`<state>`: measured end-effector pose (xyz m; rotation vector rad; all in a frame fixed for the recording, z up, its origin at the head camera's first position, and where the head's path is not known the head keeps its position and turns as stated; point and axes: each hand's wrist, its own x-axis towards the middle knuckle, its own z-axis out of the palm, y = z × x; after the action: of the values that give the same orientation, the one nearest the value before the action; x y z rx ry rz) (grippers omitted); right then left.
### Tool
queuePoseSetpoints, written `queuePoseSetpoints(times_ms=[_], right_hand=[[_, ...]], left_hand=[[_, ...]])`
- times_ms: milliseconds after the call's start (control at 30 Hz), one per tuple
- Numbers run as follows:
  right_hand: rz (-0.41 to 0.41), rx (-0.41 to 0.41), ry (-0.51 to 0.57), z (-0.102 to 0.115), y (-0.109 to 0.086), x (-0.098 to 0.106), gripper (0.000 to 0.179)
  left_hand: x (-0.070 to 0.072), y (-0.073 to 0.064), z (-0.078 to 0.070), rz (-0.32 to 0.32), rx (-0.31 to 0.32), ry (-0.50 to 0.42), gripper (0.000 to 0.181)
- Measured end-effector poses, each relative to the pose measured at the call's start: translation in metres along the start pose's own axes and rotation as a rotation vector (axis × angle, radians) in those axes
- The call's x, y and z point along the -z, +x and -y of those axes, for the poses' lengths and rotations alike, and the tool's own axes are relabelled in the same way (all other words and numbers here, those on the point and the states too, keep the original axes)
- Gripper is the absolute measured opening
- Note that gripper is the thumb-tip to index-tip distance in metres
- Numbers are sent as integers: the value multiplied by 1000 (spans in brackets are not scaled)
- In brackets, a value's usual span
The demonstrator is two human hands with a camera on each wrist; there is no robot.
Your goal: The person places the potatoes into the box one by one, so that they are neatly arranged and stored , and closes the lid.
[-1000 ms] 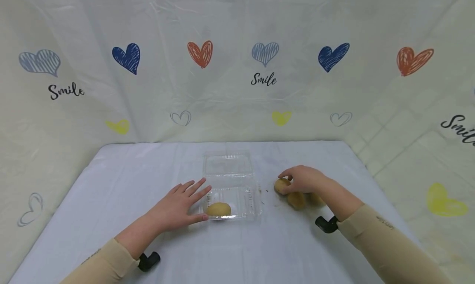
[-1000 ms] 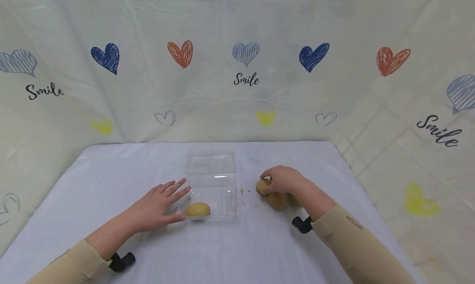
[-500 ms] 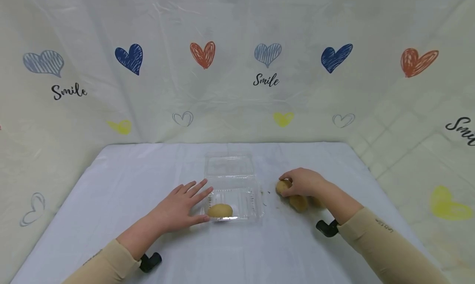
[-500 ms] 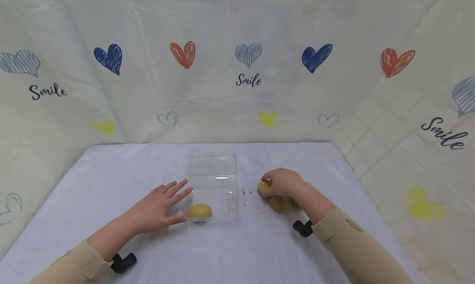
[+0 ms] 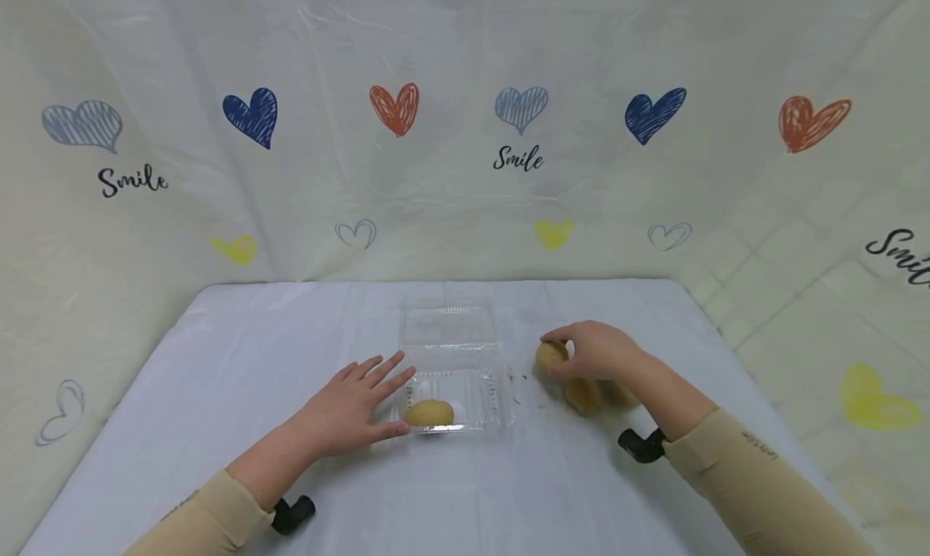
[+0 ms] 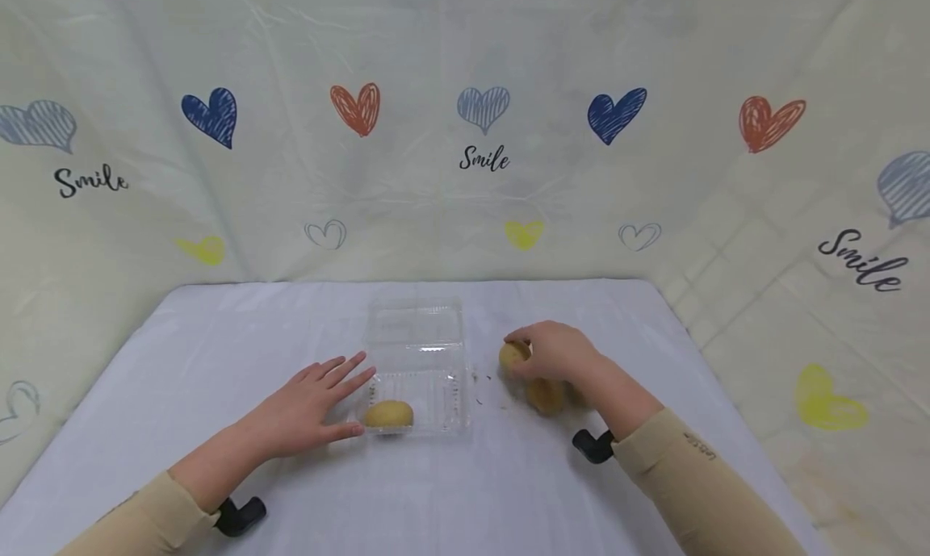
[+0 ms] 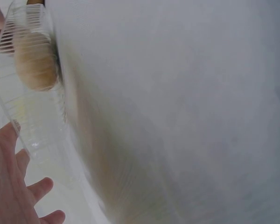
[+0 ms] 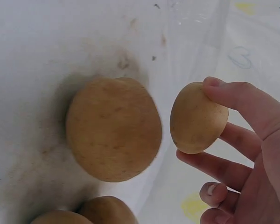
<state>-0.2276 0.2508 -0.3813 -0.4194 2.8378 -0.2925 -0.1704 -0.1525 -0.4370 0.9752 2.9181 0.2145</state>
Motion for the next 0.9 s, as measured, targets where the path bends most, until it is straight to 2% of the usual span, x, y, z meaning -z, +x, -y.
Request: queuePoseSetpoints(times_ms=[200, 467, 667, 900], right_hand=[[-20, 9, 33, 9, -3, 9, 54], [-54, 129, 90, 37, -3, 10, 53], [-61, 270, 34, 61, 2, 5, 54], [-38, 358, -66, 87, 12, -4, 53]], left_hand=[[1, 0, 0, -14, -9, 10, 88], [3, -2, 0, -26, -14, 7, 86], [1, -1, 0, -26, -20, 13, 86], [0, 0, 0, -12, -12, 9, 86]])
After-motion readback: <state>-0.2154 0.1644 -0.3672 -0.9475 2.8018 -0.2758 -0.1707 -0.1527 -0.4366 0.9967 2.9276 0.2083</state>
